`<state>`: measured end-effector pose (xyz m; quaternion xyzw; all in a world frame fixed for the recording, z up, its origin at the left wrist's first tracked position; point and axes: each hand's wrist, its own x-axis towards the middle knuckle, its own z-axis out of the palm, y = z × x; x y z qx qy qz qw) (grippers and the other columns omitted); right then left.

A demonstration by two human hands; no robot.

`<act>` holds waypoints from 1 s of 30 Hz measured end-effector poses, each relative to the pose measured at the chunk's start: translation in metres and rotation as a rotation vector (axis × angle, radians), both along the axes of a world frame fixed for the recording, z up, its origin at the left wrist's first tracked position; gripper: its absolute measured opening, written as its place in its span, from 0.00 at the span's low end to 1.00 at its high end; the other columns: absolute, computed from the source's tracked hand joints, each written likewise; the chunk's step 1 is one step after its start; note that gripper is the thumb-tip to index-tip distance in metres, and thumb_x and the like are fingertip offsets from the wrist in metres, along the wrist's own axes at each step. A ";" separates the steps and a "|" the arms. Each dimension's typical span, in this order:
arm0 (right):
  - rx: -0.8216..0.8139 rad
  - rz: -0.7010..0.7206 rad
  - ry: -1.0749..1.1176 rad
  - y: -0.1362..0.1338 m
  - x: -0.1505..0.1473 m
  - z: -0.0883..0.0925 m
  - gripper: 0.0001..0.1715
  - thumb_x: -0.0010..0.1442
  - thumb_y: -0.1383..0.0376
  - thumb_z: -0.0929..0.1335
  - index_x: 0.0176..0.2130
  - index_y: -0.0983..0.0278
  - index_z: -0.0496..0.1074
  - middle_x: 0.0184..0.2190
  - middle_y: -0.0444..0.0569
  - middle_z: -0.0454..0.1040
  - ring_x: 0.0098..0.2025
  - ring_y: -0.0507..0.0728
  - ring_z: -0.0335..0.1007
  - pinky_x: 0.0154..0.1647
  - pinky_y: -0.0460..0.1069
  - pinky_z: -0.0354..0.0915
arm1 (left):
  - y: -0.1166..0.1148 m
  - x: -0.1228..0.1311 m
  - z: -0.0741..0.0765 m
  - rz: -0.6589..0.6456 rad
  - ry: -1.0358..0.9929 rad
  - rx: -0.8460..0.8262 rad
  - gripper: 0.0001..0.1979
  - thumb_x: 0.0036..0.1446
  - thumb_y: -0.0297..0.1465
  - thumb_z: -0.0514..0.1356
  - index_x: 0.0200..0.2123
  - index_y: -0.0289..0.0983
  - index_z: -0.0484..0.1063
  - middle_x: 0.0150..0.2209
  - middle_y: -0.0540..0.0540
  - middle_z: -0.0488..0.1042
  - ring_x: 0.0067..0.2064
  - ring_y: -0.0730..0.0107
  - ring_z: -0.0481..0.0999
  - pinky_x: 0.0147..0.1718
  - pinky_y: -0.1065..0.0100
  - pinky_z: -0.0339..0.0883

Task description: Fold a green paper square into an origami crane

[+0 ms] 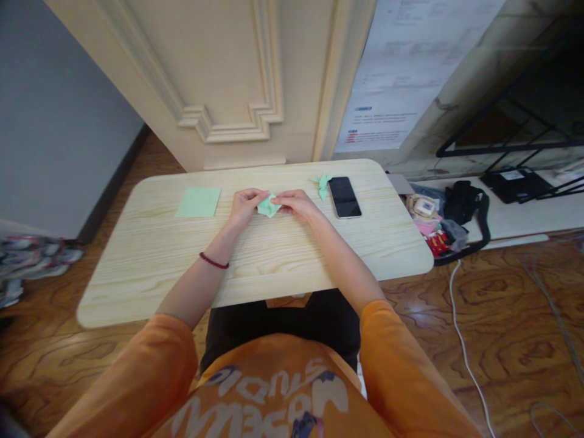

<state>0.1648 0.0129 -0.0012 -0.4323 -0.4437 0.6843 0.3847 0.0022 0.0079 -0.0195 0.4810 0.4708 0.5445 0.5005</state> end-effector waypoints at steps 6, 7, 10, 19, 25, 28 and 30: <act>0.010 -0.014 -0.022 -0.001 -0.001 0.002 0.18 0.29 0.63 0.81 0.22 0.67 0.76 0.23 0.46 0.76 0.29 0.50 0.69 0.32 0.46 0.66 | 0.001 0.000 -0.003 -0.009 0.015 0.013 0.21 0.36 0.47 0.71 0.24 0.35 0.78 0.21 0.49 0.75 0.22 0.76 0.68 0.21 0.73 0.60; 0.017 -0.012 -0.022 -0.002 -0.001 0.002 0.18 0.29 0.63 0.81 0.21 0.67 0.76 0.22 0.46 0.76 0.29 0.50 0.69 0.32 0.46 0.65 | 0.001 0.000 -0.003 -0.008 0.017 0.015 0.21 0.35 0.48 0.72 0.23 0.35 0.77 0.21 0.49 0.75 0.22 0.76 0.68 0.21 0.73 0.60; 0.029 -0.013 -0.020 -0.002 -0.002 0.002 0.17 0.30 0.62 0.80 0.20 0.67 0.76 0.21 0.45 0.75 0.28 0.50 0.68 0.32 0.46 0.65 | 0.000 0.000 -0.001 0.001 0.030 0.014 0.22 0.35 0.48 0.71 0.23 0.35 0.77 0.20 0.49 0.74 0.21 0.77 0.66 0.20 0.73 0.59; 0.034 -0.027 -0.036 -0.003 -0.003 0.004 0.16 0.30 0.63 0.80 0.20 0.67 0.75 0.20 0.45 0.74 0.27 0.50 0.67 0.31 0.46 0.64 | -0.001 0.000 -0.001 -0.001 0.007 0.008 0.22 0.35 0.48 0.72 0.22 0.35 0.76 0.20 0.49 0.73 0.21 0.77 0.66 0.20 0.73 0.58; 0.029 -0.048 -0.043 -0.003 -0.004 0.003 0.15 0.30 0.63 0.80 0.19 0.66 0.75 0.20 0.45 0.74 0.26 0.50 0.67 0.29 0.46 0.63 | -0.002 0.002 0.002 0.003 0.010 -0.001 0.20 0.35 0.46 0.72 0.22 0.35 0.76 0.20 0.49 0.73 0.21 0.77 0.66 0.20 0.73 0.57; 0.038 -0.054 -0.061 -0.002 -0.004 0.002 0.14 0.31 0.64 0.79 0.19 0.66 0.76 0.19 0.45 0.73 0.26 0.50 0.67 0.29 0.46 0.63 | -0.002 0.002 0.003 0.008 0.020 -0.011 0.19 0.36 0.45 0.72 0.22 0.34 0.76 0.20 0.49 0.73 0.21 0.77 0.66 0.20 0.73 0.58; 0.044 -0.056 -0.069 -0.002 -0.004 0.001 0.14 0.31 0.64 0.79 0.19 0.66 0.76 0.19 0.44 0.73 0.26 0.50 0.66 0.28 0.45 0.62 | -0.002 0.002 0.003 0.008 0.017 -0.014 0.19 0.36 0.45 0.72 0.22 0.34 0.76 0.20 0.49 0.73 0.21 0.77 0.67 0.20 0.73 0.59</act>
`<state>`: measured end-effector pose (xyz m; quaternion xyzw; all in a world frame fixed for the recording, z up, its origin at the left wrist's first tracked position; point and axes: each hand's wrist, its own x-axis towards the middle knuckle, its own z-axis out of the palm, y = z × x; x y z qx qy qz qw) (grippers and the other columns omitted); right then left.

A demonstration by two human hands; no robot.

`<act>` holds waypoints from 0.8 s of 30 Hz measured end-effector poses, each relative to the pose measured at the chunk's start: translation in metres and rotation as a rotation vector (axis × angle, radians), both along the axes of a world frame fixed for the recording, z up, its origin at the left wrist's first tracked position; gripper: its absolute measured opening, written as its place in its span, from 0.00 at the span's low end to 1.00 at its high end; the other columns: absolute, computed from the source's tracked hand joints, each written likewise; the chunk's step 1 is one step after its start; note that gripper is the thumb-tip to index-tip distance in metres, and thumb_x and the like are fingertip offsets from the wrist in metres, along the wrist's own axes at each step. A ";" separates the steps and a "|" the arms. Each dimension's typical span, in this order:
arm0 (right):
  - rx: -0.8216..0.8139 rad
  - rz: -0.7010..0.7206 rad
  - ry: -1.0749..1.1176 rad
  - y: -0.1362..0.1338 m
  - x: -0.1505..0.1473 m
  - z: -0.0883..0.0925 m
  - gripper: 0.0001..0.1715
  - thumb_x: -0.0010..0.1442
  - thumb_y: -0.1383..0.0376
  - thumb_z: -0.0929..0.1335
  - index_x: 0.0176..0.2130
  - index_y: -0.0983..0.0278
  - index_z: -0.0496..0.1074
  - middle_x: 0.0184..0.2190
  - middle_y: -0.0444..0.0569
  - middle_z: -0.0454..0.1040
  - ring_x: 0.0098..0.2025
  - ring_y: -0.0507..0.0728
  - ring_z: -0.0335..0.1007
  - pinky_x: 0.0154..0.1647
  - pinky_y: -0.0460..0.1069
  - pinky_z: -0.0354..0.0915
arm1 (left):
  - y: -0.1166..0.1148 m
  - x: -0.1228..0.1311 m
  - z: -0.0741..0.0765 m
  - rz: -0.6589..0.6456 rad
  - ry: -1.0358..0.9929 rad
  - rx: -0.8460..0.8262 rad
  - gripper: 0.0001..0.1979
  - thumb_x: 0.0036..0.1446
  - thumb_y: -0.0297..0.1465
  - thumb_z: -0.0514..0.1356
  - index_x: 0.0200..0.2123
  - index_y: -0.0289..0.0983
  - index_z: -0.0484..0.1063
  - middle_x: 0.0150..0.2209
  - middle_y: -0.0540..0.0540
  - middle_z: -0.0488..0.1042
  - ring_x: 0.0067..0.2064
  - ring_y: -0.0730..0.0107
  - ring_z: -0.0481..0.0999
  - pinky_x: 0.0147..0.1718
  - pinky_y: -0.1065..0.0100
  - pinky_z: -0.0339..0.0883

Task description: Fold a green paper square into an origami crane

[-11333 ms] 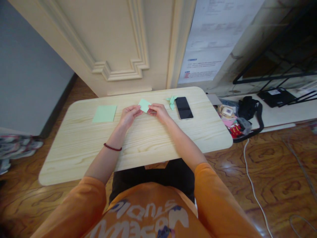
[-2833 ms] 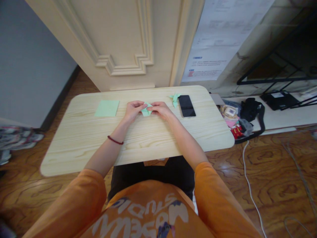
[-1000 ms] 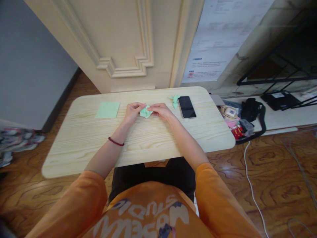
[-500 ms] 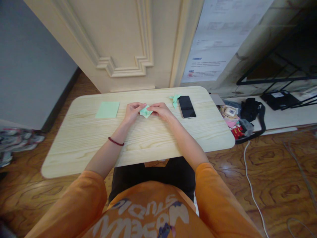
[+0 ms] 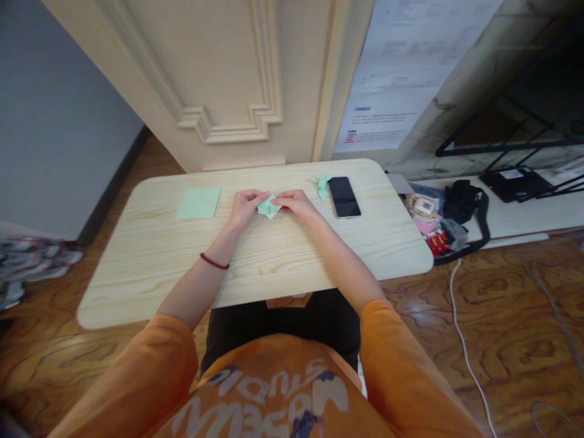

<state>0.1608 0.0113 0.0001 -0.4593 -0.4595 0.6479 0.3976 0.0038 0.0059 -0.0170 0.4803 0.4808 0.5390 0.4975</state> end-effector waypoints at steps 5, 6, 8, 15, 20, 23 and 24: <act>0.007 -0.005 0.011 0.001 -0.001 -0.003 0.15 0.29 0.63 0.79 0.19 0.67 0.75 0.18 0.44 0.72 0.25 0.49 0.65 0.28 0.45 0.60 | 0.000 -0.001 -0.003 -0.014 -0.020 0.008 0.20 0.35 0.46 0.72 0.22 0.34 0.76 0.20 0.49 0.74 0.20 0.77 0.67 0.19 0.73 0.59; 0.009 -0.008 0.009 0.001 -0.001 -0.003 0.15 0.29 0.62 0.79 0.18 0.67 0.75 0.18 0.44 0.72 0.25 0.49 0.65 0.27 0.45 0.60 | 0.000 0.000 -0.003 -0.014 -0.023 0.008 0.21 0.34 0.46 0.72 0.22 0.35 0.76 0.20 0.49 0.74 0.20 0.77 0.67 0.19 0.73 0.59; 0.016 -0.017 0.000 0.002 -0.001 -0.005 0.15 0.28 0.62 0.79 0.18 0.66 0.75 0.17 0.44 0.72 0.24 0.49 0.64 0.27 0.45 0.60 | 0.001 -0.001 -0.004 -0.008 -0.018 0.007 0.21 0.34 0.47 0.72 0.22 0.35 0.76 0.20 0.49 0.74 0.21 0.76 0.67 0.19 0.73 0.59; 0.033 -0.010 0.007 0.002 0.001 -0.006 0.13 0.30 0.62 0.78 0.18 0.66 0.75 0.18 0.44 0.72 0.25 0.50 0.66 0.30 0.46 0.62 | 0.001 -0.005 -0.001 -0.084 -0.022 -0.064 0.23 0.30 0.45 0.75 0.25 0.34 0.77 0.24 0.47 0.77 0.24 0.73 0.72 0.23 0.71 0.65; 0.035 0.013 0.001 0.003 0.003 -0.007 0.13 0.31 0.63 0.78 0.18 0.66 0.75 0.18 0.44 0.72 0.25 0.49 0.66 0.31 0.46 0.61 | 0.000 -0.006 0.000 -0.077 -0.057 -0.116 0.24 0.26 0.44 0.76 0.25 0.34 0.77 0.25 0.46 0.78 0.24 0.72 0.73 0.24 0.70 0.66; 0.050 0.027 0.002 0.004 0.003 -0.009 0.14 0.31 0.62 0.78 0.19 0.66 0.75 0.18 0.43 0.72 0.25 0.49 0.65 0.30 0.46 0.61 | -0.001 -0.004 0.000 -0.069 -0.051 -0.125 0.23 0.26 0.43 0.75 0.24 0.34 0.77 0.24 0.47 0.77 0.23 0.73 0.72 0.23 0.71 0.65; 0.052 0.028 0.003 0.004 0.003 -0.010 0.15 0.31 0.61 0.79 0.19 0.66 0.75 0.18 0.43 0.73 0.25 0.49 0.65 0.30 0.46 0.61 | -0.001 -0.004 0.001 -0.068 -0.050 -0.122 0.23 0.26 0.43 0.75 0.24 0.34 0.77 0.23 0.47 0.77 0.23 0.74 0.72 0.23 0.71 0.65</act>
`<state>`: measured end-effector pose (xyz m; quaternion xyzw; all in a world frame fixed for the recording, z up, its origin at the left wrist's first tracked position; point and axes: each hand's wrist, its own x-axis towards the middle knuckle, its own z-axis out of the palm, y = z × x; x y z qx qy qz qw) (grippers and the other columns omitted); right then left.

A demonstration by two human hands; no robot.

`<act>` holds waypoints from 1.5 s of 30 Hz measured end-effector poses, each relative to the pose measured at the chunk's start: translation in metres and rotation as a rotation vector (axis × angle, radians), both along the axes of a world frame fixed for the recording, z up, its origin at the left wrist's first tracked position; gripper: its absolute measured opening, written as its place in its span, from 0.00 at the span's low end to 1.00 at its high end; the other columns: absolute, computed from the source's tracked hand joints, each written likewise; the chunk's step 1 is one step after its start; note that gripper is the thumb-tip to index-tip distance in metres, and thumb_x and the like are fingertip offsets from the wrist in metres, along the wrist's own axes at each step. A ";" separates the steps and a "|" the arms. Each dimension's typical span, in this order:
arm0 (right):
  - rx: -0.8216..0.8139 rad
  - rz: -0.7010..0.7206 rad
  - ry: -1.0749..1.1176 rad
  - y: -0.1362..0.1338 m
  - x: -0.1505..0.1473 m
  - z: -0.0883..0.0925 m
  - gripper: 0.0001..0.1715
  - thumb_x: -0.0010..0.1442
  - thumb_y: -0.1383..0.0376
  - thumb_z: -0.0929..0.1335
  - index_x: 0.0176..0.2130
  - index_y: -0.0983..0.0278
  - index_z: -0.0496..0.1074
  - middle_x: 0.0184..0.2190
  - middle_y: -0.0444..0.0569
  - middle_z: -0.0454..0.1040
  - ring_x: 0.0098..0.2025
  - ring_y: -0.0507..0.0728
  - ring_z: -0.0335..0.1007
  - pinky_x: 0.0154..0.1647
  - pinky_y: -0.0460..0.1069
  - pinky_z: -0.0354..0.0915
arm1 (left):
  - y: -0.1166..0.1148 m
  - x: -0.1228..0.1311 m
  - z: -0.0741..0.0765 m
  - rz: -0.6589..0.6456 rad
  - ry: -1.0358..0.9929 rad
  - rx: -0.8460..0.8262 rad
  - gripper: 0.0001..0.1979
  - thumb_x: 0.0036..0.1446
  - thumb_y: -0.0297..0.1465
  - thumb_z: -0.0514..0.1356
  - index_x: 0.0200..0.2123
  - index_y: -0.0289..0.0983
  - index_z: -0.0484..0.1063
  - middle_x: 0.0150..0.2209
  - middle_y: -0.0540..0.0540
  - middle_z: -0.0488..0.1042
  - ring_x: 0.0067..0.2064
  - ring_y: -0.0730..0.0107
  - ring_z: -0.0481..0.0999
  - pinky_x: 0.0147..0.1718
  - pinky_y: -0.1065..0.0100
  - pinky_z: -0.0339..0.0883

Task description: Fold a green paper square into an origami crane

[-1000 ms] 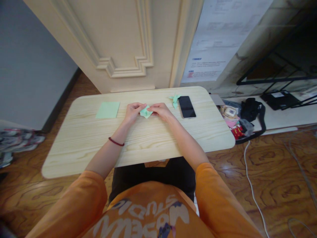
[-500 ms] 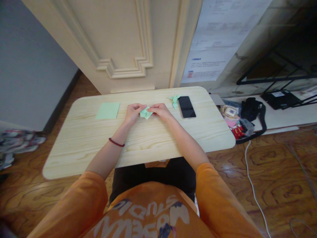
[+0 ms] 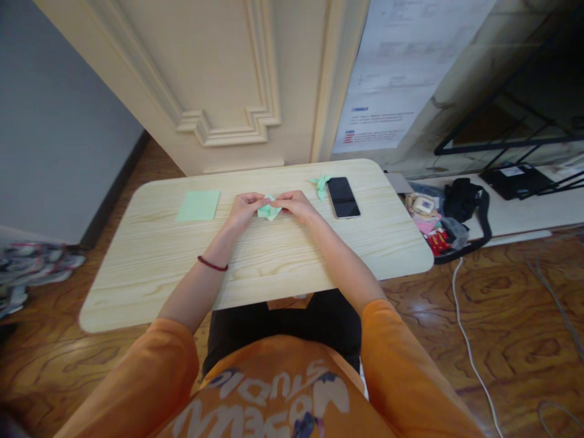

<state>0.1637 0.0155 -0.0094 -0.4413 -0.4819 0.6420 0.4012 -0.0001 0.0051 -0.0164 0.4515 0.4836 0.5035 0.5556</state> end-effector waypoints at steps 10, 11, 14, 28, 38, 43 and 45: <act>0.010 -0.020 -0.018 -0.001 -0.001 0.001 0.11 0.32 0.63 0.76 0.18 0.66 0.75 0.16 0.43 0.71 0.23 0.48 0.63 0.28 0.45 0.58 | 0.000 0.000 0.002 -0.016 0.011 0.024 0.23 0.27 0.42 0.76 0.24 0.34 0.76 0.22 0.48 0.76 0.22 0.75 0.71 0.21 0.73 0.62; 0.013 -0.022 -0.023 -0.001 -0.001 0.001 0.10 0.32 0.63 0.76 0.18 0.66 0.75 0.16 0.42 0.71 0.23 0.48 0.62 0.28 0.46 0.57 | 0.000 0.000 0.002 -0.016 0.012 0.024 0.23 0.26 0.43 0.76 0.23 0.34 0.76 0.22 0.48 0.76 0.22 0.75 0.70 0.21 0.73 0.62; 0.015 -0.010 -0.035 -0.001 -0.001 0.000 0.12 0.32 0.62 0.76 0.19 0.67 0.75 0.17 0.43 0.71 0.23 0.48 0.62 0.28 0.46 0.57 | -0.002 0.000 0.004 -0.007 0.011 0.018 0.25 0.23 0.45 0.76 0.23 0.34 0.75 0.22 0.48 0.76 0.22 0.76 0.70 0.22 0.73 0.63; 0.009 0.092 -0.043 -0.003 0.001 0.007 0.18 0.29 0.60 0.79 0.19 0.68 0.75 0.18 0.42 0.70 0.25 0.48 0.63 0.29 0.45 0.58 | 0.001 -0.002 -0.002 0.010 -0.026 0.017 0.24 0.23 0.43 0.76 0.24 0.34 0.77 0.23 0.48 0.77 0.23 0.76 0.70 0.24 0.72 0.63; -0.024 0.125 -0.045 -0.001 0.002 0.006 0.18 0.28 0.61 0.80 0.20 0.68 0.76 0.19 0.44 0.73 0.26 0.50 0.66 0.32 0.47 0.61 | 0.001 -0.005 0.002 -0.031 -0.018 -0.028 0.24 0.21 0.43 0.76 0.22 0.34 0.77 0.22 0.49 0.76 0.23 0.76 0.70 0.23 0.72 0.63; -0.013 0.123 -0.049 0.001 0.003 0.004 0.18 0.28 0.61 0.80 0.20 0.68 0.76 0.19 0.44 0.73 0.26 0.50 0.65 0.32 0.47 0.61 | 0.002 -0.006 0.001 -0.020 -0.008 -0.046 0.24 0.23 0.43 0.76 0.24 0.34 0.77 0.23 0.48 0.77 0.23 0.75 0.70 0.23 0.72 0.63; -0.007 0.120 -0.054 0.001 0.003 0.003 0.18 0.29 0.60 0.80 0.20 0.68 0.75 0.19 0.44 0.72 0.26 0.50 0.65 0.32 0.47 0.60 | 0.002 -0.006 0.000 -0.015 0.001 -0.051 0.25 0.23 0.43 0.76 0.25 0.34 0.78 0.24 0.48 0.77 0.23 0.74 0.71 0.23 0.72 0.63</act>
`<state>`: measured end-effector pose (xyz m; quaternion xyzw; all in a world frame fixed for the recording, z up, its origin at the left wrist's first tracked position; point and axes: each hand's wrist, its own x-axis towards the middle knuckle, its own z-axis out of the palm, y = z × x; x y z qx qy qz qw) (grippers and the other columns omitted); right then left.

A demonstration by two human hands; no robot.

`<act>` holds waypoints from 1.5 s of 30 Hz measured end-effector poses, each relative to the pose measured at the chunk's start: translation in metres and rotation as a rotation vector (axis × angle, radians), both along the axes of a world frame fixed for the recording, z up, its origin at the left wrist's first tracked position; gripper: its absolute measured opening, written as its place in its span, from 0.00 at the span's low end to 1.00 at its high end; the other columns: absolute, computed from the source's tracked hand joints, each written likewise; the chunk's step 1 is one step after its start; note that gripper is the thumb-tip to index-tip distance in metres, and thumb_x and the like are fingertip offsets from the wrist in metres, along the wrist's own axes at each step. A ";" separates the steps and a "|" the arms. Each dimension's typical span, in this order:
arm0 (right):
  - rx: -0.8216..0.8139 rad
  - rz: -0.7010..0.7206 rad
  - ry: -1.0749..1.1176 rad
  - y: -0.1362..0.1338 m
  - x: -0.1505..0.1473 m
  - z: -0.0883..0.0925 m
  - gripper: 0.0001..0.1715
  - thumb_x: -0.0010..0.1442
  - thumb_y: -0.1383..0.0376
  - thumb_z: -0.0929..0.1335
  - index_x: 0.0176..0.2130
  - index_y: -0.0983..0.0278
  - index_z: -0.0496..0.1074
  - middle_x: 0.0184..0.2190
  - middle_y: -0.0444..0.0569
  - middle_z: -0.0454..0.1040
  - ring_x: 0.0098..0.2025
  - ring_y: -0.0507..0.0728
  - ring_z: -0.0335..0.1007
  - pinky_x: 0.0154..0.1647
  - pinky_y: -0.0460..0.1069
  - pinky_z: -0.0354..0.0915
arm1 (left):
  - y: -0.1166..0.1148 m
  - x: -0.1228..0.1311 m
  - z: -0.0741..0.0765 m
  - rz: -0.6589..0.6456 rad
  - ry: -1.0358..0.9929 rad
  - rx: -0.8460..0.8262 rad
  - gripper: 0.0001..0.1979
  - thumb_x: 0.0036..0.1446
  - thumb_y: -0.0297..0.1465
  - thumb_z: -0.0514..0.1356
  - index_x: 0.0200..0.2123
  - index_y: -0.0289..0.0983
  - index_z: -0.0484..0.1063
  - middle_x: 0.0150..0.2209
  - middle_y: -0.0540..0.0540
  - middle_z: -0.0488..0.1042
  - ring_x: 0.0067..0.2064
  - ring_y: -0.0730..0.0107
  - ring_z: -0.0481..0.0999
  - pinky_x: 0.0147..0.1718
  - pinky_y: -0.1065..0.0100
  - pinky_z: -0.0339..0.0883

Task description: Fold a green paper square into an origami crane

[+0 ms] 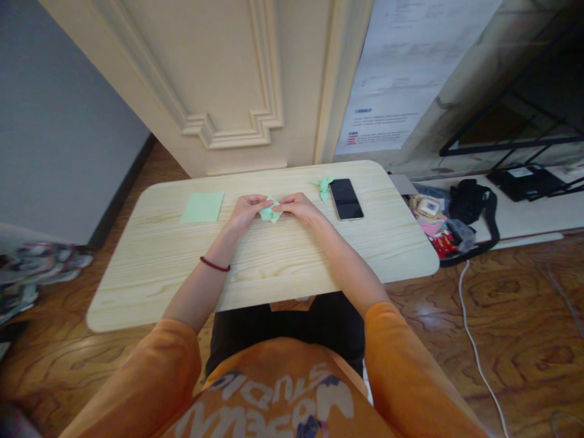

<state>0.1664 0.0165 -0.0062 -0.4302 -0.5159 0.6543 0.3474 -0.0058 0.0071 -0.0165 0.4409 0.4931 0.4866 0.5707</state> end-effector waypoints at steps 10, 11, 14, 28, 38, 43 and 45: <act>0.015 -0.004 -0.009 -0.001 0.000 -0.001 0.17 0.30 0.60 0.79 0.19 0.67 0.75 0.18 0.43 0.70 0.25 0.49 0.63 0.31 0.47 0.59 | -0.002 0.003 0.003 0.011 -0.001 0.008 0.23 0.24 0.41 0.76 0.24 0.34 0.77 0.23 0.49 0.77 0.23 0.75 0.70 0.23 0.72 0.63; 0.009 -0.003 -0.003 -0.001 0.000 -0.001 0.17 0.30 0.60 0.79 0.20 0.68 0.75 0.18 0.43 0.71 0.25 0.50 0.64 0.31 0.47 0.59 | -0.002 0.003 0.004 0.014 -0.002 0.009 0.23 0.24 0.41 0.76 0.24 0.34 0.77 0.23 0.49 0.76 0.22 0.75 0.70 0.22 0.72 0.63; 0.005 -0.003 0.005 -0.001 -0.001 0.000 0.18 0.29 0.60 0.79 0.21 0.68 0.76 0.19 0.44 0.72 0.26 0.50 0.64 0.31 0.47 0.59 | -0.003 0.004 0.004 0.024 -0.008 0.014 0.22 0.25 0.41 0.75 0.23 0.34 0.76 0.21 0.50 0.75 0.22 0.76 0.69 0.22 0.72 0.62; -0.006 -0.030 0.012 -0.003 -0.002 0.004 0.17 0.28 0.61 0.79 0.20 0.67 0.76 0.20 0.44 0.73 0.26 0.50 0.65 0.31 0.47 0.61 | 0.002 0.005 -0.004 0.059 0.080 0.124 0.12 0.40 0.38 0.68 0.22 0.34 0.76 0.21 0.50 0.74 0.24 0.75 0.67 0.25 0.72 0.60; -0.016 -0.048 0.016 -0.002 -0.002 0.000 0.14 0.30 0.62 0.78 0.20 0.67 0.76 0.20 0.44 0.73 0.27 0.51 0.67 0.33 0.47 0.63 | -0.002 0.006 0.002 0.034 0.045 0.106 0.20 0.32 0.45 0.73 0.22 0.34 0.76 0.22 0.48 0.75 0.24 0.74 0.69 0.24 0.71 0.63; -0.002 -0.037 -0.001 -0.003 -0.002 0.002 0.14 0.30 0.62 0.78 0.20 0.66 0.76 0.19 0.44 0.73 0.26 0.50 0.66 0.32 0.47 0.62 | -0.004 0.007 0.005 0.036 0.025 0.060 0.22 0.26 0.42 0.75 0.24 0.34 0.76 0.23 0.48 0.77 0.24 0.74 0.71 0.25 0.71 0.64; 0.006 -0.037 -0.006 -0.003 -0.002 0.003 0.14 0.30 0.62 0.78 0.19 0.66 0.75 0.18 0.44 0.73 0.25 0.50 0.65 0.31 0.46 0.61 | -0.004 0.008 0.005 0.042 0.024 0.058 0.22 0.26 0.41 0.75 0.24 0.34 0.75 0.23 0.48 0.76 0.23 0.74 0.71 0.25 0.71 0.64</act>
